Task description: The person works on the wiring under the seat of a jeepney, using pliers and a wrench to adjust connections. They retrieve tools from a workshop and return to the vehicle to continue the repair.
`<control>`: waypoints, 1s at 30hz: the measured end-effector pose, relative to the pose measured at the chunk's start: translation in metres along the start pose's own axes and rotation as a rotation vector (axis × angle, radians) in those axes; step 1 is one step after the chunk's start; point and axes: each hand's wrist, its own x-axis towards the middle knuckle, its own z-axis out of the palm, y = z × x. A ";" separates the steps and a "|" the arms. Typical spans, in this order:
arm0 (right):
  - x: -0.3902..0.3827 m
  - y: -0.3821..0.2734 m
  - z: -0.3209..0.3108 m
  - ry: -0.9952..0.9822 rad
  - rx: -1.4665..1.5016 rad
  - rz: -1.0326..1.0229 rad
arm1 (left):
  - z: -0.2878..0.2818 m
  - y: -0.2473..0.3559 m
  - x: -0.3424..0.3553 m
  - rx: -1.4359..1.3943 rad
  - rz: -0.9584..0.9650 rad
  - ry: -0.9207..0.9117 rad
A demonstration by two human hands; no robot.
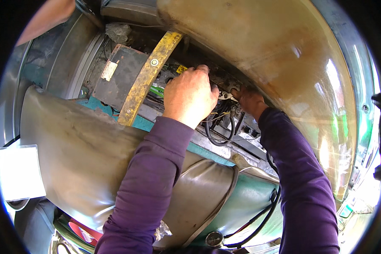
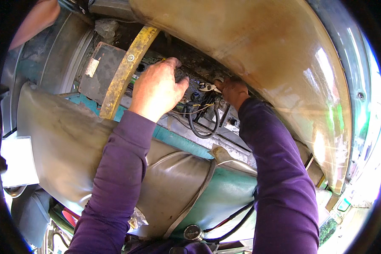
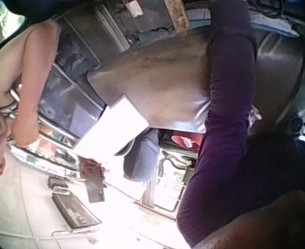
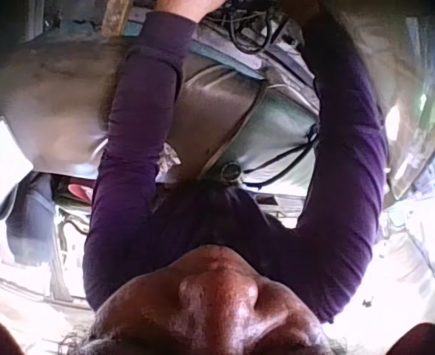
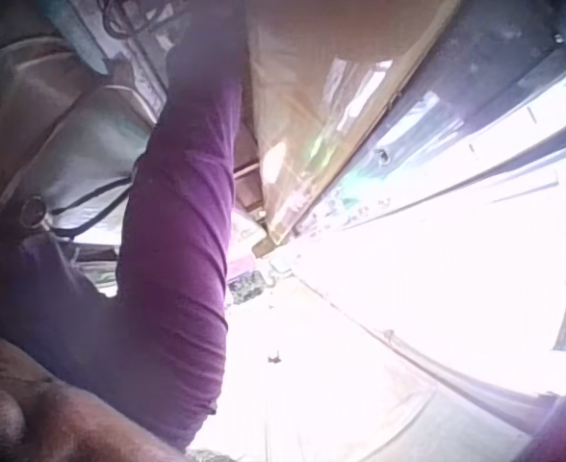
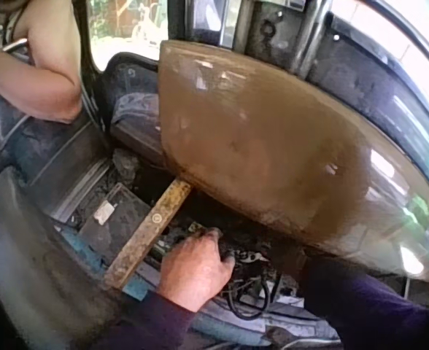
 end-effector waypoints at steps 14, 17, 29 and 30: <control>-0.048 -0.049 -0.048 -0.164 0.178 0.048 | 0.000 -0.004 0.006 -0.309 0.077 0.189; -0.041 -0.041 -0.030 -0.044 0.109 0.081 | 0.000 -0.005 0.009 -0.344 0.063 0.244; 0.011 -0.162 -0.071 -0.311 1.329 0.360 | -0.012 -0.003 0.015 -0.742 -0.011 0.284; 0.013 -0.161 -0.074 -0.313 1.334 0.356 | -0.014 -0.004 0.015 -0.738 -0.002 0.296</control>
